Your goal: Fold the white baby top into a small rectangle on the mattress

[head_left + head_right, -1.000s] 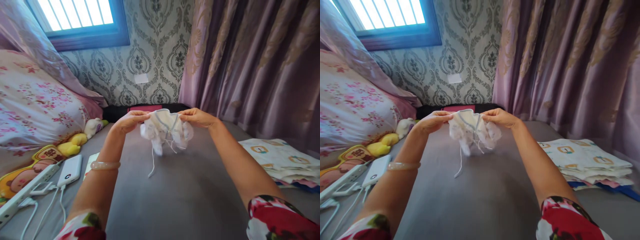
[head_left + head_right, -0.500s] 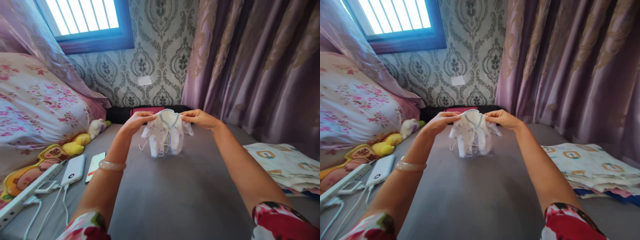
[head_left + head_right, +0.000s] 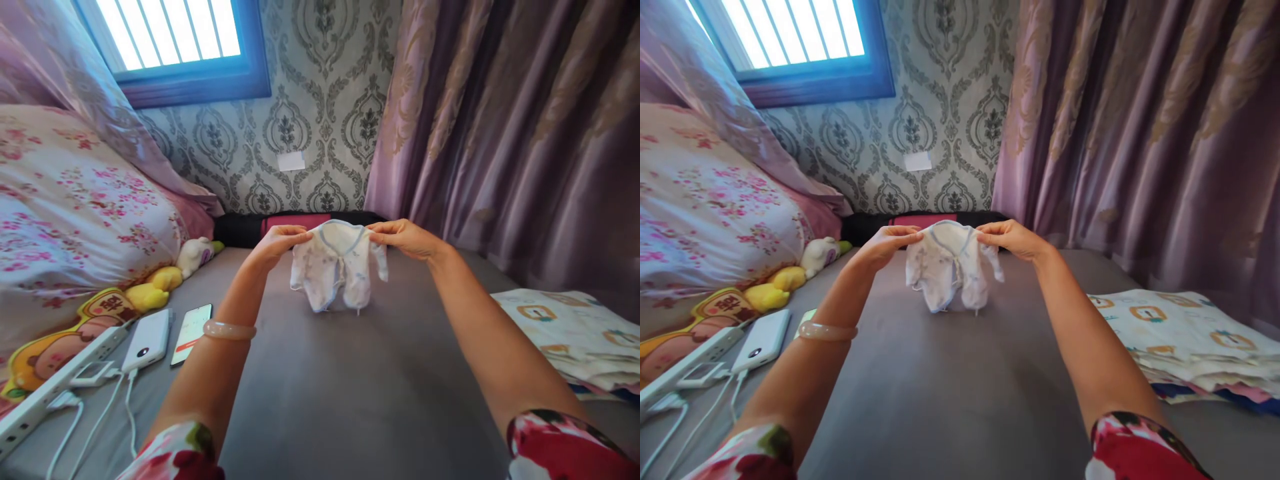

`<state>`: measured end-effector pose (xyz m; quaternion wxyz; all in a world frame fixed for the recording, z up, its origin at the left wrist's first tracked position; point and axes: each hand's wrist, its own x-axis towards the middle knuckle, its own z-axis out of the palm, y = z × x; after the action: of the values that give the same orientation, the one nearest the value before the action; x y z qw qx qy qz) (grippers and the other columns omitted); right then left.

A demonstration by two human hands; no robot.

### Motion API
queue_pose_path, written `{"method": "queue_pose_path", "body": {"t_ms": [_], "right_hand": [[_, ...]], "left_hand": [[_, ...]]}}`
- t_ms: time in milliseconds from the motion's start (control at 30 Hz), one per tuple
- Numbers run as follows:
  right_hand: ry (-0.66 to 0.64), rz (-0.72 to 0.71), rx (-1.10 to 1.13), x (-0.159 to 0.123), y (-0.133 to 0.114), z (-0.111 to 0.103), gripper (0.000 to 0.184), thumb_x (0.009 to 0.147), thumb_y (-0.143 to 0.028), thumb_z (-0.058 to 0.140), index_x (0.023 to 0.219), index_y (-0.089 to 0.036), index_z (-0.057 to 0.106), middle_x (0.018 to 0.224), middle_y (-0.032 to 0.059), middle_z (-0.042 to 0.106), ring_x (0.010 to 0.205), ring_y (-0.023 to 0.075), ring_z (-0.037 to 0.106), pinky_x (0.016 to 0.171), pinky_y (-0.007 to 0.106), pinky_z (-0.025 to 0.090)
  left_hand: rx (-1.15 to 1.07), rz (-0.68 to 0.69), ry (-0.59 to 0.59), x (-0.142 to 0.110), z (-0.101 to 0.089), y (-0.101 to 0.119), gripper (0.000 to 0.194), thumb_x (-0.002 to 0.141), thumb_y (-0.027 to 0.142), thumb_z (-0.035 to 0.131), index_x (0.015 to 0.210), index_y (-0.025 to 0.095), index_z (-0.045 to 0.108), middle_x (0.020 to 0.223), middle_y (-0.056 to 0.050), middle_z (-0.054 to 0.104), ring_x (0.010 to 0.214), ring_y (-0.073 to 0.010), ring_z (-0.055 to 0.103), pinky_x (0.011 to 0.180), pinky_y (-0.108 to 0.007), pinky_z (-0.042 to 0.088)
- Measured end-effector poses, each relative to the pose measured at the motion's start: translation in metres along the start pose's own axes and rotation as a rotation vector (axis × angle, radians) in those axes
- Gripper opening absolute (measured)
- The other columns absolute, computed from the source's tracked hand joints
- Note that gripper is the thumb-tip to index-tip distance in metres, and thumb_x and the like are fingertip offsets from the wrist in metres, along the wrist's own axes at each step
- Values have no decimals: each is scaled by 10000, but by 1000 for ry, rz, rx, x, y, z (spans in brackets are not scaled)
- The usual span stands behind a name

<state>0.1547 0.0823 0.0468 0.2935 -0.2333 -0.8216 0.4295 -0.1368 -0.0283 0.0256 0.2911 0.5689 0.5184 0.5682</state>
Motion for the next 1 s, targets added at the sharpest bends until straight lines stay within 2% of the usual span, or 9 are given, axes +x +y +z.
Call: {"method": "queue_pose_path", "body": {"t_ms": [67,167,333,567,667,767,867,1000], "right_hand": [[42,27,37,2,0,0,464,628,-598,746,872,-203,751,853,39,716,811,183,622,741,313,495],[173,40,3,7,5,1,467,609,-602,748,814,-183,728,792,36,707,741,170,605,689,293,482],[275,-48,-97,17,24,8,439,716,-576,659,821,-150,688,768,31,681,681,143,568,632,264,441],[402,-132,-367,29,42,19,333,848,-451,529,892,-157,678,824,31,685,738,156,579,703,271,434],[460,-165,-485,30,41,26,304,896,-376,463,955,-166,676,899,52,688,818,176,592,774,284,430],[526,-180,-622,25,36,35,324,936,-336,395,1015,-177,666,989,87,667,937,207,587,828,296,418],[599,-120,-765,13,29,47,353,964,-339,345,1084,-205,648,1067,96,639,978,225,575,785,294,411],[684,-91,-944,-13,21,61,371,970,-330,319,1089,-203,648,1065,95,635,936,221,579,697,280,379]], "left_hand": [[-28,-7,-26,2,-1,-2,385,591,480,817,800,165,743,851,-62,723,807,-183,635,753,-310,474],[-35,-17,0,3,1,-6,382,588,475,817,766,152,720,775,-47,707,733,-154,620,742,-296,469],[-38,29,89,4,8,-12,409,606,507,787,766,150,666,697,-3,644,637,-111,552,632,-248,419],[68,92,245,13,15,-26,358,691,523,680,778,186,596,584,61,461,520,-85,398,506,-223,292],[257,179,341,14,15,-29,286,764,478,623,801,195,619,628,45,445,599,-113,438,572,-236,351],[498,306,435,9,18,-26,233,827,421,586,827,197,649,769,-6,513,787,-158,511,751,-275,417],[672,405,484,-4,23,-22,220,883,390,541,870,204,658,894,-48,540,907,-191,517,866,-320,409],[843,550,556,-29,30,-17,226,919,377,498,899,217,656,936,-70,546,935,-218,493,903,-371,384]]}}
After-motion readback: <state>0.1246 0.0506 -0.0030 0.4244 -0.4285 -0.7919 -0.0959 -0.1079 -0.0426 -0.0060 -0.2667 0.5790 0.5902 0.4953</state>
